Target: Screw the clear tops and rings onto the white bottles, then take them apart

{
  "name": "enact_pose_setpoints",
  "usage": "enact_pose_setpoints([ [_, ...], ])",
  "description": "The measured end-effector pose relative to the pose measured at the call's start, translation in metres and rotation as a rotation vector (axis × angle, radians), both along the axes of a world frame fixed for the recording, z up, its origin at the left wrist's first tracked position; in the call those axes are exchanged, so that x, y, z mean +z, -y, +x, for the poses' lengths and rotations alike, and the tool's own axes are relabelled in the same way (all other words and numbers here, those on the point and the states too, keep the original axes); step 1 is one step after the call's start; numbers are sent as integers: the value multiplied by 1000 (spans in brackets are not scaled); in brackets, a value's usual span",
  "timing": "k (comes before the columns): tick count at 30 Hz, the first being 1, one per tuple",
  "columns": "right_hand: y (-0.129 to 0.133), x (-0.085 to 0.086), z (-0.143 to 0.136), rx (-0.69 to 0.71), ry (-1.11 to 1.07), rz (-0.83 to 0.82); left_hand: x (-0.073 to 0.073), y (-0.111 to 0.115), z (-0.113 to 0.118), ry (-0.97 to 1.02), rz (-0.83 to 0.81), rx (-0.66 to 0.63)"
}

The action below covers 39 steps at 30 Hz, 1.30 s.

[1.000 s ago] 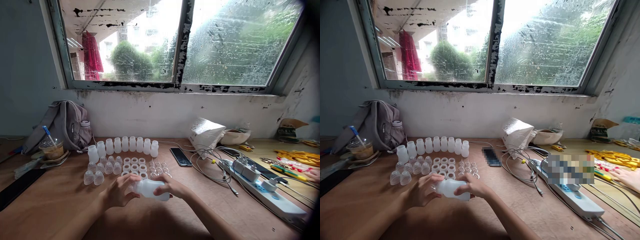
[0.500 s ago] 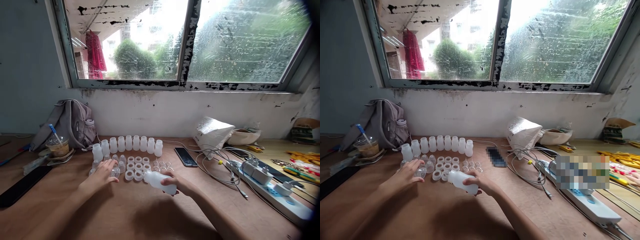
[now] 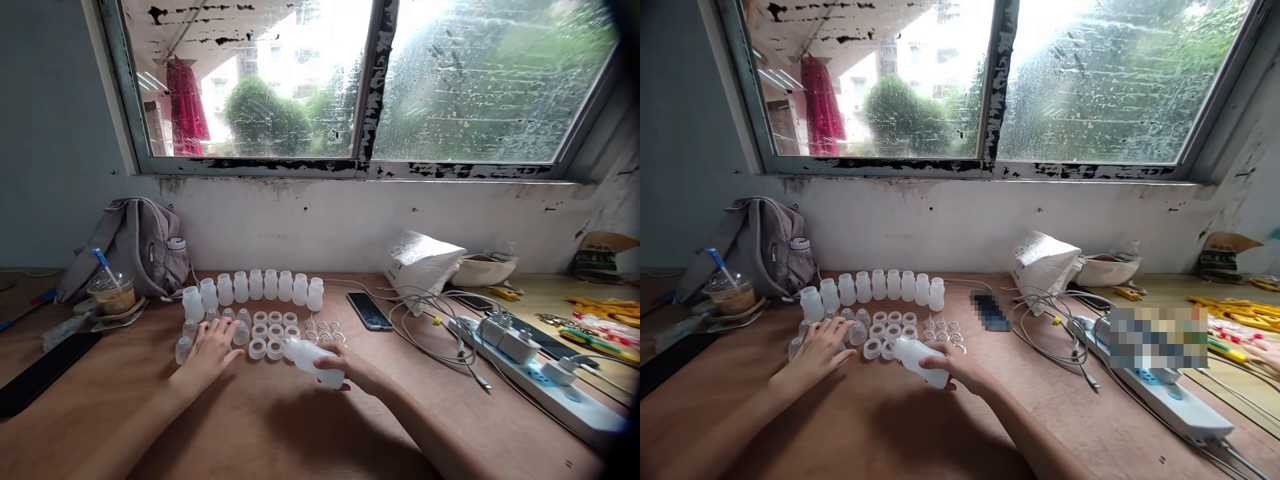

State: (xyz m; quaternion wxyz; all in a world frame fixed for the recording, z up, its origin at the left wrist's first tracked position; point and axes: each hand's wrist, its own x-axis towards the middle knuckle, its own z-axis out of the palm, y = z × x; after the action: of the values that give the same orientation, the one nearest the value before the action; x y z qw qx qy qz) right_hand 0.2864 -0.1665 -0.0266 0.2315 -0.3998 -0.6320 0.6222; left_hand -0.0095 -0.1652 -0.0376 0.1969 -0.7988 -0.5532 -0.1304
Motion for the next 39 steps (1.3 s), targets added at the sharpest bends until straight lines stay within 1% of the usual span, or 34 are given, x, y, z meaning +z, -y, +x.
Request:
enact_pose_setpoints([
  [3,0,-4,-2,-69,-40,-68,6,11,12,-4,18,16],
  [6,0,-7,-2,-100,-64,-104,7,15,13,-8,-8,87],
  [10,1,-6,-2,-109,-68,-110,4,-1,-6,4,-28,112],
  [12,2,-5,-3,-98,-70,-101,5,-10,-15,35,-38,98],
  [14,2,-4,-3,-70,-67,-88,9,-13,-16,83,-32,63],
  [15,2,-5,-3,-62,-62,-89,11,-12,-13,104,-23,26],
  [17,1,-6,-3,-74,-49,-119,15,-5,0,126,2,-89],
  [19,0,-9,-3,-79,-55,-168,17,6,20,118,30,-223],
  [21,1,-12,-5,-45,-88,-210,16,15,42,93,74,-320],
  [23,2,-14,-7,8,-131,-235,13,17,63,49,116,-393],
  [25,3,-15,-8,42,-165,-252,10,13,79,-1,137,-431],
  [27,5,-14,-9,43,-187,-258,8,2,89,-46,152,-452],
  [32,4,-11,-6,-7,-194,-215,9,-21,102,-107,171,-465],
  [35,3,-9,-4,-3,-157,-144,11,-25,104,-120,149,-482],
  [39,3,-8,-5,46,-40,44,16,-22,104,-147,132,-510],
])
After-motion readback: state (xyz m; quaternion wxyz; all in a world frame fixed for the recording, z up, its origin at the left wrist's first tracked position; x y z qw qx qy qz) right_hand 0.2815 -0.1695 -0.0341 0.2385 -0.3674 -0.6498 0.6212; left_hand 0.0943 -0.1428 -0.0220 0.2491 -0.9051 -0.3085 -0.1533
